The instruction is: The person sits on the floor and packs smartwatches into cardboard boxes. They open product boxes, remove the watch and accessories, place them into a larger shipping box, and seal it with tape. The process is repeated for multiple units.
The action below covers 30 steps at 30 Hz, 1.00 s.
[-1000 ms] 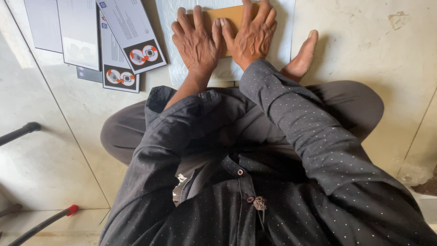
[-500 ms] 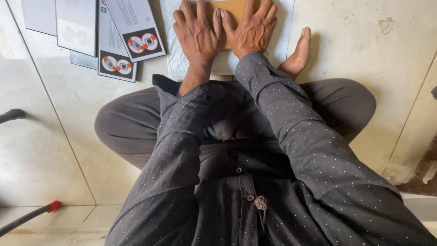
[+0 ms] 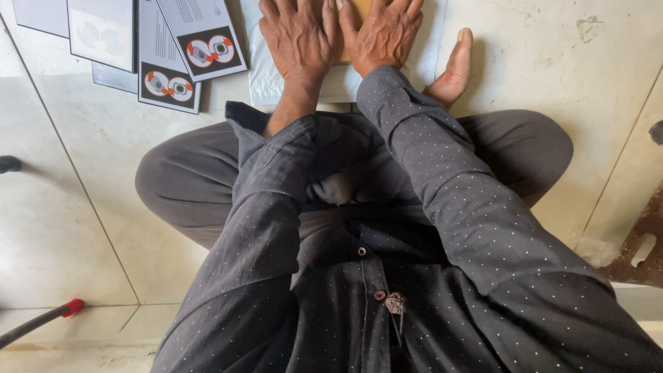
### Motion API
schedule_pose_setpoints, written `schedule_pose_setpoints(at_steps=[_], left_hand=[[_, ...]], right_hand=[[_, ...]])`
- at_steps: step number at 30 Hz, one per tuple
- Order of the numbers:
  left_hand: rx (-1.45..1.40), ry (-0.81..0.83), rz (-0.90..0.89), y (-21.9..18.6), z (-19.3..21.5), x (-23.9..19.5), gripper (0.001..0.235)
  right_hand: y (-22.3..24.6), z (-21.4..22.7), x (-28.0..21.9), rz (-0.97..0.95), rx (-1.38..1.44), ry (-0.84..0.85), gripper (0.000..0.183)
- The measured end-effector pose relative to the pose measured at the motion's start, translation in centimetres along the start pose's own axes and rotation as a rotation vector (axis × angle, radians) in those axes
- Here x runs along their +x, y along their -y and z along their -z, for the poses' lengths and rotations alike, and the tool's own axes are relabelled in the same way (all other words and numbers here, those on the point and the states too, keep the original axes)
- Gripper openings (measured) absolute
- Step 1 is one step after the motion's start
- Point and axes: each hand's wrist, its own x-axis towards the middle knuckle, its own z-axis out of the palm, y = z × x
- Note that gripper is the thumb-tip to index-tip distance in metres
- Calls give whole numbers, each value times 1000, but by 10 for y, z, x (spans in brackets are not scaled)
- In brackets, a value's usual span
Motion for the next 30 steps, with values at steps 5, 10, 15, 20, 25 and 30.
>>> schedule_pose_setpoints(at_steps=[5,10,15,20,25,30], left_hand=[[18,49,2,3,-4,0,34],[35,16,7,2,-6,-1,38],[25,7,11,0,-5,1,39],[14,-54,-11,0,-3,2,41],[22,19,8,1,-1,1,38],[22,30,18,1,-3,1,32]], right_hand=[[-3,-13,-1,-31,-25,30,47],[-1,-10,-2,-36,-44,70,64],[2,-2,2,-13,-16,31,61],[0,-4,-1,26,-24,-36,57],[-2,-8,-1,-38,-10,20,38],[-2,-5,-1,-18,17,-19,36]])
